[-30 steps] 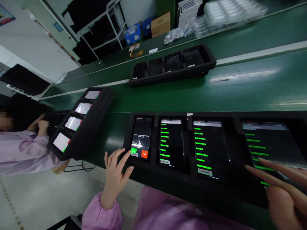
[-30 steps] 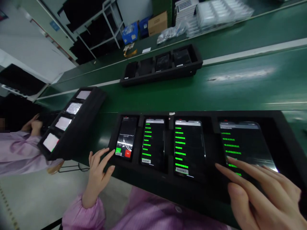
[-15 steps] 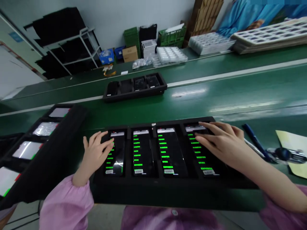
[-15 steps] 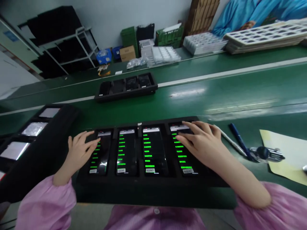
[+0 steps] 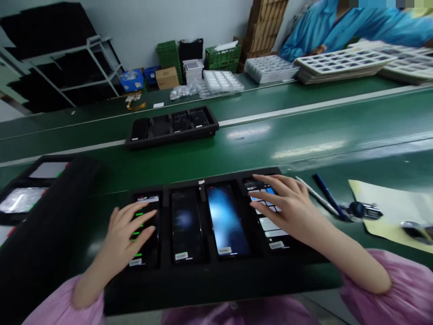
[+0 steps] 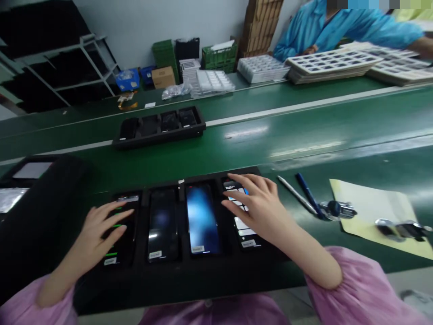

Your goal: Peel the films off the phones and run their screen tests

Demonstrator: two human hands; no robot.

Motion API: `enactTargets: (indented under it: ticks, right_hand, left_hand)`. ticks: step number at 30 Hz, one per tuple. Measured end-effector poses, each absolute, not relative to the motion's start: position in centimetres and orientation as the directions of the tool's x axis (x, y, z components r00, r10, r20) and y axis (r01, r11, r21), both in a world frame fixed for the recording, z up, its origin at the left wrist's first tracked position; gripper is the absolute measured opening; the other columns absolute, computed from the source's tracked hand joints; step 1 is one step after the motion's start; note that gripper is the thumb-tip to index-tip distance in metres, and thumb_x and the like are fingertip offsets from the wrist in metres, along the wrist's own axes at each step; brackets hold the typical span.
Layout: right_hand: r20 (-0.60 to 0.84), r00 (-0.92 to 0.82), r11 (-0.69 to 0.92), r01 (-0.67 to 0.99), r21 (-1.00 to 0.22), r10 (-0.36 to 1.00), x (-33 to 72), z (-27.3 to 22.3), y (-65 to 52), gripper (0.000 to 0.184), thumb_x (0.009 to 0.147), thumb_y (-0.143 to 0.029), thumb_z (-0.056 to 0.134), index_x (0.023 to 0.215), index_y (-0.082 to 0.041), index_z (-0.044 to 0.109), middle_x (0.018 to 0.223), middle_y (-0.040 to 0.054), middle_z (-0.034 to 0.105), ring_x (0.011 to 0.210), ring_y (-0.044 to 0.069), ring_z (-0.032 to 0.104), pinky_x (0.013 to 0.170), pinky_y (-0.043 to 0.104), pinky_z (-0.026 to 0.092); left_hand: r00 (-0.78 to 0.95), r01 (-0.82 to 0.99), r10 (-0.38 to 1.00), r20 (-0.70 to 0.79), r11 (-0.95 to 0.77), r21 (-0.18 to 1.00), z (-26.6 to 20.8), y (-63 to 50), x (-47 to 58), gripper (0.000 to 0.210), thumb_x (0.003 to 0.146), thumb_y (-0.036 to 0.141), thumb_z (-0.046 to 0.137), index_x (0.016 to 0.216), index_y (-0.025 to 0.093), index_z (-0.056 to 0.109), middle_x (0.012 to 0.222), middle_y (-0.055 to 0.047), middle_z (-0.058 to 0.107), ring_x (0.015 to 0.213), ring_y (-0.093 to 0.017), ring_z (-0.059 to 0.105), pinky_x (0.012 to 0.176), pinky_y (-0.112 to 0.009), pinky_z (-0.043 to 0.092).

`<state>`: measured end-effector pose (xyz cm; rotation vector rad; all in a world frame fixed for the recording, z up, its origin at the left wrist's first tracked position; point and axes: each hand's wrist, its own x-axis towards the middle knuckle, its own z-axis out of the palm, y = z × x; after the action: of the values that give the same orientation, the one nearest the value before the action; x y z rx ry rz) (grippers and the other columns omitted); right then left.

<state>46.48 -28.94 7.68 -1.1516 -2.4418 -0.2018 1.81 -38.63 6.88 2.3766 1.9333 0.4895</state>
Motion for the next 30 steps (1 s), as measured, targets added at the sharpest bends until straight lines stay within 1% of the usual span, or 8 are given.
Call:
enactTargets:
  ticks: [3, 5, 10, 15, 20, 24, 27, 30]
  right_hand:
    - [0.451, -0.478, 0.552, 0.833, -0.039, 0.754, 49.2, 6.9, -29.1, 0.039, 0.109, -0.049, 0.047, 0.114, -0.031, 0.081, 0.144, 0.0112, 0.064, 0.126, 0.038, 0.058, 0.095, 0.057, 0.049]
    - [0.422, -0.487, 0.554, 0.831, -0.046, 0.765, 49.5, 6.2, -29.0, 0.039, 0.109, -0.050, 0.046, 0.121, -0.033, 0.079, 0.148, 0.0108, 0.061, 0.127, 0.039, 0.058, 0.097, 0.059, 0.049]
    - [0.410, -0.554, 0.592, 0.805, 0.042, 0.724, 48.6, 5.0, -28.5, 0.056, 0.110, -0.056, 0.031, 0.116, -0.031, 0.081, 0.148, 0.0141, 0.062, 0.124, 0.043, 0.058, 0.092, 0.064, 0.047]
    - [0.519, -0.582, 0.628, 0.771, 0.105, 0.626, 48.8, 3.9, -27.5, 0.067, 0.109, -0.059, 0.019, 0.110, -0.032, 0.081, 0.137, 0.0129, 0.069, 0.115, 0.042, 0.062, 0.081, 0.059, 0.047]
    - [0.524, -0.598, 0.639, 0.759, 0.126, 0.607, 48.7, 4.1, -27.3, 0.067, 0.109, -0.057, 0.021, 0.106, -0.030, 0.082, 0.132, 0.0128, 0.072, 0.111, 0.041, 0.064, 0.078, 0.057, 0.047]
    - [0.512, -0.574, 0.624, 0.776, 0.091, 0.639, 48.5, 4.2, -27.1, 0.065, 0.109, -0.062, 0.025, 0.102, -0.032, 0.083, 0.131, 0.0111, 0.073, 0.112, 0.041, 0.065, 0.079, 0.057, 0.047]
    - [0.499, -0.546, 0.600, 0.797, 0.063, 0.673, 48.9, 3.7, -26.8, 0.064, 0.108, -0.064, 0.026, 0.102, -0.036, 0.084, 0.134, 0.0098, 0.072, 0.116, 0.040, 0.065, 0.083, 0.058, 0.047]
    - [0.477, -0.552, 0.600, 0.798, 0.063, 0.684, 49.8, 2.4, -26.3, 0.058, 0.106, -0.068, 0.031, 0.106, -0.044, 0.083, 0.136, 0.0069, 0.071, 0.116, 0.036, 0.065, 0.084, 0.055, 0.047]
  left_hand:
    - [-0.004, 0.950, 0.962, 0.275, -0.082, 0.302, 5.5, -39.7, -1.7, 0.052, 0.101, 0.066, 0.050, 0.136, 0.032, 0.067, 0.140, -0.008, 0.068, 0.128, -0.032, 0.064, 0.111, -0.057, 0.052]
    - [-0.033, 0.944, 0.953, 0.301, -0.070, 0.323, 5.0, -39.6, -2.2, 0.054, 0.099, 0.067, 0.053, 0.135, 0.029, 0.067, 0.137, -0.009, 0.069, 0.125, -0.031, 0.066, 0.103, -0.049, 0.057]
    - [-0.012, 0.958, 0.941, 0.339, -0.086, 0.275, 5.4, -39.2, -0.8, 0.048, 0.101, 0.060, 0.055, 0.131, 0.025, 0.070, 0.133, -0.011, 0.069, 0.124, -0.029, 0.065, 0.109, -0.048, 0.054]
    - [-0.008, 0.963, 0.952, 0.306, -0.075, 0.258, 5.7, -39.5, -0.4, 0.037, 0.104, 0.049, 0.056, 0.132, 0.029, 0.070, 0.137, -0.008, 0.067, 0.129, -0.026, 0.062, 0.113, -0.047, 0.051]
    - [-0.024, 0.956, 0.949, 0.315, -0.071, 0.285, 5.7, -39.2, -0.1, 0.044, 0.104, 0.051, 0.056, 0.139, 0.026, 0.066, 0.137, -0.010, 0.064, 0.127, -0.026, 0.059, 0.112, -0.047, 0.051]
    - [-0.043, 0.962, 0.954, 0.298, -0.041, 0.269, 5.6, -38.0, 0.1, 0.053, 0.103, 0.057, 0.056, 0.147, 0.028, 0.062, 0.144, -0.013, 0.057, 0.133, -0.031, 0.052, 0.114, -0.054, 0.047]
    - [-0.031, 0.964, 0.954, 0.298, -0.050, 0.260, 5.9, -37.9, -0.3, 0.043, 0.103, 0.056, 0.055, 0.134, 0.032, 0.072, 0.143, -0.011, 0.057, 0.133, -0.031, 0.051, 0.114, -0.055, 0.046]
    - [-0.016, 0.963, 0.946, 0.323, -0.073, 0.260, 6.5, -38.7, -1.0, 0.038, 0.106, 0.052, 0.051, 0.122, 0.029, 0.077, 0.138, -0.010, 0.062, 0.129, -0.028, 0.055, 0.113, -0.050, 0.047]
